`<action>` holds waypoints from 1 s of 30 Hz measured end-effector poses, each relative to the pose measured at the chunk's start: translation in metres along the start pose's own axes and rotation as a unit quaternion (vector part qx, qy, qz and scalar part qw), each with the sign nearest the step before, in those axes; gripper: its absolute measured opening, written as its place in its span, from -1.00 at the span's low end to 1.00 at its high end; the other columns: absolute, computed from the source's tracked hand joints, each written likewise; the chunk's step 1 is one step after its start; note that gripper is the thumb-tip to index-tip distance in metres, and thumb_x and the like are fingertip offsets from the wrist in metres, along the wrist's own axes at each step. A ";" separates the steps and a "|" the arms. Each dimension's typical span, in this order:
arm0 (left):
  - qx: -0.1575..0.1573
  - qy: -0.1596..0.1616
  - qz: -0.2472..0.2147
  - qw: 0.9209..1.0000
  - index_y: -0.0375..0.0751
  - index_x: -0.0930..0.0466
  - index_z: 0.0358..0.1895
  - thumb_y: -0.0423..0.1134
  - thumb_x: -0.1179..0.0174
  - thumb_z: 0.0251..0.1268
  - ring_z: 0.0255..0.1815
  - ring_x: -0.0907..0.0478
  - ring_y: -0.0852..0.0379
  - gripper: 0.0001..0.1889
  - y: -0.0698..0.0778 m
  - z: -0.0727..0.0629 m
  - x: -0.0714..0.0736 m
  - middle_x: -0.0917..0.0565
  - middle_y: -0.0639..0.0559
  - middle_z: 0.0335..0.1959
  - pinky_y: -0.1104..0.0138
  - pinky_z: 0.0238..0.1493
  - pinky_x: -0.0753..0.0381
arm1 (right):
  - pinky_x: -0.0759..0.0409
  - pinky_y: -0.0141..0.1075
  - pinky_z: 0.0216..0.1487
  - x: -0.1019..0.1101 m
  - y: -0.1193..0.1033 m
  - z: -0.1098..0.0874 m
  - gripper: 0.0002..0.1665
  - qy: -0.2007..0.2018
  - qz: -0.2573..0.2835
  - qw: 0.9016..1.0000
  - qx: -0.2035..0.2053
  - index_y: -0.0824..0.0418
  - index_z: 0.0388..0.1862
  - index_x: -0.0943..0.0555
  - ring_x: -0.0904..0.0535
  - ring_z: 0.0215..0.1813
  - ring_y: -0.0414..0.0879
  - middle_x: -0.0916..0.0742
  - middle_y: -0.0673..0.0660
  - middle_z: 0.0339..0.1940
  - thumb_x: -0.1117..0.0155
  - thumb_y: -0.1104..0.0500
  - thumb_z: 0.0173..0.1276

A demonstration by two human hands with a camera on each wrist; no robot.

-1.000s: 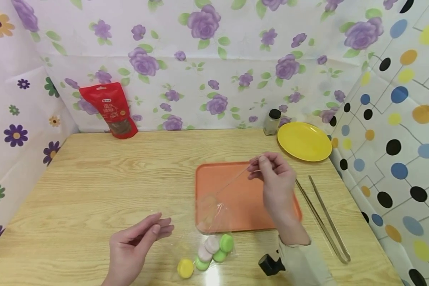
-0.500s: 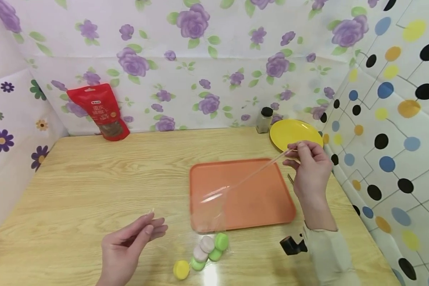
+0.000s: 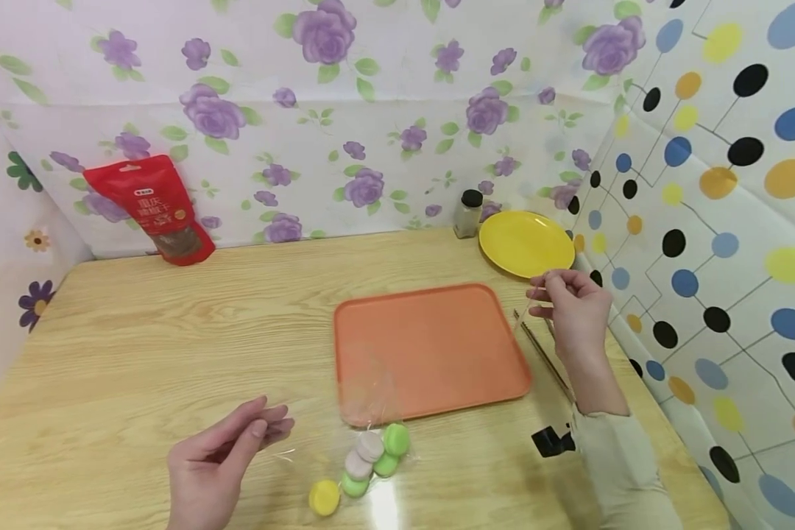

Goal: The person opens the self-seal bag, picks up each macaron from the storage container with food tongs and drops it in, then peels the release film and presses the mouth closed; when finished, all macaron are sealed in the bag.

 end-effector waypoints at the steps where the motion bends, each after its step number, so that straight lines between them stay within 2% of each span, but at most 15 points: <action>1: 0.001 0.002 -0.001 1.000 -0.79 -0.45 0.09 -0.85 0.02 0.24 -0.12 -0.74 -0.10 -0.66 0.001 0.000 0.001 -0.71 -0.35 -0.07 0.13 -0.13 -0.74 | -0.74 -0.33 -0.48 0.003 0.002 0.002 -0.88 -0.002 -0.025 1.000 -0.004 0.36 -0.26 -0.58 -0.73 -0.42 -0.12 -0.77 0.11 -0.38 -0.26 0.29 0.44; 4: 0.002 0.004 -0.002 1.000 -0.79 -0.46 0.09 -0.86 0.03 0.23 -0.12 -0.74 -0.10 -0.65 0.002 -0.001 0.001 -0.71 -0.34 -0.06 0.13 -0.13 -0.74 | -0.73 -0.36 -0.48 0.013 0.006 0.009 -0.87 -0.013 -0.124 0.992 -0.009 0.36 -0.19 -0.56 -0.72 -0.43 -0.19 -0.77 0.01 -0.42 -0.20 0.26 0.47; 8: -0.001 0.002 -0.003 1.000 -0.78 -0.45 0.09 -0.86 0.03 0.23 -0.12 -0.74 -0.10 -0.65 0.002 0.000 0.001 -0.71 -0.34 -0.06 0.13 -0.12 -0.74 | -0.75 -0.32 -0.44 0.028 0.017 0.021 -0.77 -0.041 -0.264 0.964 -0.007 0.42 -0.11 -0.52 -0.72 -0.41 -0.23 -0.75 -0.05 -0.44 -0.11 0.23 0.49; 10: -0.002 0.000 -0.005 1.000 -0.78 -0.45 0.09 -0.86 0.03 0.23 -0.12 -0.74 -0.10 -0.65 0.001 0.000 0.001 -0.71 -0.34 -0.06 0.13 -0.13 -0.74 | -0.76 -0.29 -0.42 0.033 0.026 0.026 -0.72 -0.052 -0.308 0.950 -0.005 0.46 -0.07 -0.51 -0.73 -0.40 -0.22 -0.74 -0.06 -0.44 -0.09 0.21 0.49; 12: -0.001 -0.001 -0.007 1.000 -0.78 -0.46 0.10 -0.85 0.03 0.24 -0.12 -0.74 -0.11 -0.65 0.000 0.000 0.001 -0.71 -0.34 -0.06 0.12 -0.13 -0.74 | -0.76 -0.28 -0.41 0.037 0.035 0.030 -0.69 -0.055 -0.327 0.943 -0.002 0.49 -0.06 -0.51 -0.73 -0.40 -0.21 -0.73 -0.03 -0.44 -0.08 0.20 0.48; 18: -0.005 -0.001 -0.010 1.000 -0.79 -0.45 0.09 -0.84 0.01 0.25 -0.13 -0.74 -0.11 -0.67 0.000 0.000 0.001 -0.70 -0.36 -0.07 0.11 -0.14 -0.74 | -0.76 -0.29 -0.40 0.038 0.055 0.036 -0.67 -0.059 -0.351 0.934 0.011 0.55 -0.06 -0.51 -0.71 -0.42 -0.22 -0.73 0.20 -0.37 -0.06 0.23 0.47; 22: -0.009 -0.004 -0.011 1.000 -0.79 -0.45 0.09 -0.83 0.01 0.25 -0.13 -0.74 -0.11 -0.67 0.001 0.001 0.001 -0.70 -0.37 -0.07 0.11 -0.14 -0.75 | -0.74 -0.36 -0.42 0.036 0.064 0.041 -0.68 -0.068 -0.375 0.924 0.043 0.58 -0.07 -0.54 -0.69 -0.43 -0.30 -0.72 0.40 -0.28 -0.09 0.26 0.48; 24: -0.011 -0.004 -0.011 1.000 -0.79 -0.45 0.09 -0.83 0.01 0.26 -0.12 -0.74 -0.11 -0.67 0.002 0.001 0.001 -0.70 -0.37 -0.07 0.11 -0.13 -0.74 | -0.70 -0.45 -0.44 0.033 0.066 0.044 -0.68 -0.081 -0.404 0.908 0.074 0.58 -0.05 -0.57 -0.71 -0.41 -0.24 -0.72 0.45 -0.24 -0.11 0.28 0.47; 26: -0.013 -0.005 -0.009 1.000 -0.79 -0.45 0.09 -0.83 0.01 0.26 -0.12 -0.74 -0.11 -0.67 0.003 0.001 0.001 -0.70 -0.37 -0.07 0.11 -0.13 -0.74 | -0.64 -0.54 -0.42 0.031 0.066 0.045 -0.69 -0.092 -0.444 0.885 0.108 0.57 -0.01 -0.59 -0.74 -0.34 -0.09 -0.72 0.47 -0.20 -0.12 0.30 0.46; 28: -0.013 -0.005 -0.005 1.000 -0.79 -0.45 0.09 -0.82 0.01 0.26 -0.12 -0.74 -0.10 -0.67 0.003 0.001 0.001 -0.70 -0.37 -0.07 0.11 -0.14 -0.74 | -0.63 -0.47 -0.36 0.030 0.066 0.047 -0.68 -0.097 -0.482 0.861 0.134 0.55 0.03 -0.60 -0.73 -0.23 0.11 -0.73 0.46 -0.14 -0.11 0.33 0.44; 30: -0.014 -0.006 -0.001 1.000 -0.79 -0.45 0.09 -0.82 0.00 0.27 -0.12 -0.74 -0.10 -0.68 0.003 0.001 0.001 -0.70 -0.37 -0.07 0.11 -0.14 -0.75 | -0.64 -0.30 -0.27 0.030 0.066 0.048 -0.66 -0.102 -0.513 0.839 0.151 0.53 0.08 -0.59 -0.69 -0.14 0.27 -0.72 0.46 -0.11 -0.09 0.35 0.43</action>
Point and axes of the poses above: each hand's wrist, its own z-axis towards the middle knuckle, its own x-axis out of the back of the hand, y = z × x, the point moved 5 cm from there along z, towards the middle knuckle
